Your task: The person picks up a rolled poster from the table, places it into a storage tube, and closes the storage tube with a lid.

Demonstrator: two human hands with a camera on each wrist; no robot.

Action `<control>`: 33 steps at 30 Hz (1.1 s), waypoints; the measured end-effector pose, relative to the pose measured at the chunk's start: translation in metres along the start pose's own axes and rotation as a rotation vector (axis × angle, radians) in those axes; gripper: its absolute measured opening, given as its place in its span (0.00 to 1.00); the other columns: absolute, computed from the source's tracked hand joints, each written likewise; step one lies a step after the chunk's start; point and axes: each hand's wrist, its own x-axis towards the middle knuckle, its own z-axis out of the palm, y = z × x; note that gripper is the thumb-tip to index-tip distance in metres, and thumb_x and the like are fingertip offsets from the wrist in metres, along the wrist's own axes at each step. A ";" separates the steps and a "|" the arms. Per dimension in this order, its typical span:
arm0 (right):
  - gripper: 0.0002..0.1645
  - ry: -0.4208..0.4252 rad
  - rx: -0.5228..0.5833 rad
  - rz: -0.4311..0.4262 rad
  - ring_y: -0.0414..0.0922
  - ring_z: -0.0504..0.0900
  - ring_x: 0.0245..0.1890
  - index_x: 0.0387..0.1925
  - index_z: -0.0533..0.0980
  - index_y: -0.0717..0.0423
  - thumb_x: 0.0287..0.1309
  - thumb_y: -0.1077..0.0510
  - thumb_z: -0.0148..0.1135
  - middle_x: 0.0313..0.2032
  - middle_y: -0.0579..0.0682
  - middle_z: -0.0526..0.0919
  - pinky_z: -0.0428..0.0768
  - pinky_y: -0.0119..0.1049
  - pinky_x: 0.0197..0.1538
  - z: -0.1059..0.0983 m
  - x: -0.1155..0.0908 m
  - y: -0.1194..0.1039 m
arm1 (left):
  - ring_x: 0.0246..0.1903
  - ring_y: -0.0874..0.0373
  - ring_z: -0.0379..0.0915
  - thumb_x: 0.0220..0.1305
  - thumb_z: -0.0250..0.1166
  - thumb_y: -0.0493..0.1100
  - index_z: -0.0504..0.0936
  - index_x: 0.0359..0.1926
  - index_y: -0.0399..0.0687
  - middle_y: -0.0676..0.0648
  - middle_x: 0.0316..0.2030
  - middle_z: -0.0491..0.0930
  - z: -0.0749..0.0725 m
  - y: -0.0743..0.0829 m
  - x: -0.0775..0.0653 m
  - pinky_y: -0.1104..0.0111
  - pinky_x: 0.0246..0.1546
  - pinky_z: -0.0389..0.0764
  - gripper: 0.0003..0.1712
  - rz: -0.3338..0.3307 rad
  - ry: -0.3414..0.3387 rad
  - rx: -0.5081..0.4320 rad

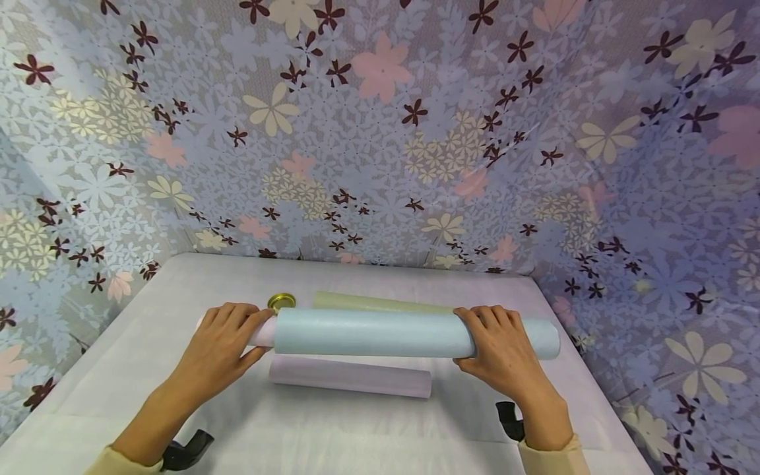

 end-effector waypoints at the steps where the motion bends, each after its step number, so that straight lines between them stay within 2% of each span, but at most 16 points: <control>1: 0.52 -0.003 -0.001 0.002 0.57 0.74 0.47 0.57 0.70 0.51 0.22 0.46 0.82 0.45 0.54 0.79 0.68 0.56 0.49 0.000 0.000 0.000 | 0.47 0.48 0.71 0.45 0.76 0.52 0.74 0.56 0.51 0.46 0.45 0.76 0.000 0.001 0.000 0.55 0.49 0.71 0.36 0.002 0.002 0.001; 18: 0.53 0.011 -0.008 -0.006 0.57 0.74 0.46 0.57 0.70 0.52 0.20 0.46 0.82 0.45 0.54 0.79 0.68 0.56 0.49 0.002 0.000 -0.002 | 0.48 0.49 0.71 0.46 0.75 0.52 0.74 0.55 0.48 0.48 0.45 0.77 0.001 0.008 0.004 0.56 0.49 0.71 0.35 -0.001 -0.002 0.016; 33: 0.53 0.024 -0.020 -0.002 0.57 0.74 0.46 0.56 0.70 0.51 0.20 0.46 0.82 0.45 0.54 0.79 0.68 0.56 0.49 0.001 0.000 -0.003 | 0.48 0.49 0.71 0.47 0.74 0.54 0.73 0.55 0.49 0.48 0.46 0.77 0.002 0.008 0.003 0.56 0.50 0.71 0.35 0.005 -0.006 0.020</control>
